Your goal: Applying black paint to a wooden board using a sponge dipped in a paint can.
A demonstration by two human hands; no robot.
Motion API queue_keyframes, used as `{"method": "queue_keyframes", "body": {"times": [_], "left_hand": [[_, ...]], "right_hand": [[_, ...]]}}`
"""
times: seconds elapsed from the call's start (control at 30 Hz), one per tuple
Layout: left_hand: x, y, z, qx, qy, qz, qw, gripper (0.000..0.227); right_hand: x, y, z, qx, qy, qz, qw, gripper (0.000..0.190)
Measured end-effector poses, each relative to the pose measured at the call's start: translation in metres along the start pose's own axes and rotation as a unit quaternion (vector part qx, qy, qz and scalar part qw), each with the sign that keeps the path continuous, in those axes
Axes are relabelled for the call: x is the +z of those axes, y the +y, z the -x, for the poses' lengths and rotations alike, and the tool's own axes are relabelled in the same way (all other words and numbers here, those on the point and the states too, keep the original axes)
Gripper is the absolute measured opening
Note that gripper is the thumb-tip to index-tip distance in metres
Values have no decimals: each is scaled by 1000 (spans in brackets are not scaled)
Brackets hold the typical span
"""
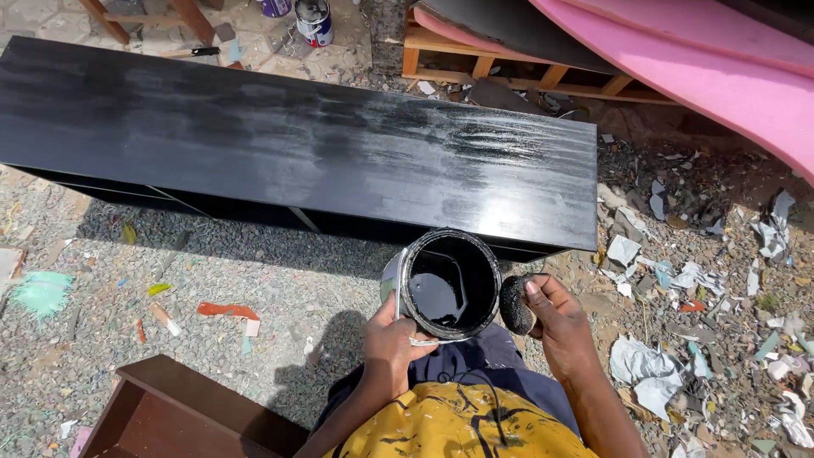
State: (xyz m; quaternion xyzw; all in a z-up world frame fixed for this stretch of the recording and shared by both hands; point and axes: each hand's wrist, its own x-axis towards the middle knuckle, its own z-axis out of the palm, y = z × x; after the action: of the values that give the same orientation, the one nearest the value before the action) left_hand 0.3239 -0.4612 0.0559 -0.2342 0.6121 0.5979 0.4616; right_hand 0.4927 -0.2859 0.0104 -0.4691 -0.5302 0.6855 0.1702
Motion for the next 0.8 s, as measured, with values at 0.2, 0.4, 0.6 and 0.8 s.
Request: {"method": "queue_keyframes", "body": {"times": [0.2,0.4,0.6,0.8], "left_hand": [[10,-43,17,17,-62,-16,998,81],[58,-84,21,6,-119,-21,993,84],[148,-153,7,46,-162,-55,984,77],[254,-200,23,19,-146,-75,986,75]], "right_hand": [[-48,15,56,19,42,-70,996,23],[-110,33,75,35,105,-66,992,31],[-206,40,65,23,108,-61,992,33],[-345,60,34,-15,187,38,982,33]]}}
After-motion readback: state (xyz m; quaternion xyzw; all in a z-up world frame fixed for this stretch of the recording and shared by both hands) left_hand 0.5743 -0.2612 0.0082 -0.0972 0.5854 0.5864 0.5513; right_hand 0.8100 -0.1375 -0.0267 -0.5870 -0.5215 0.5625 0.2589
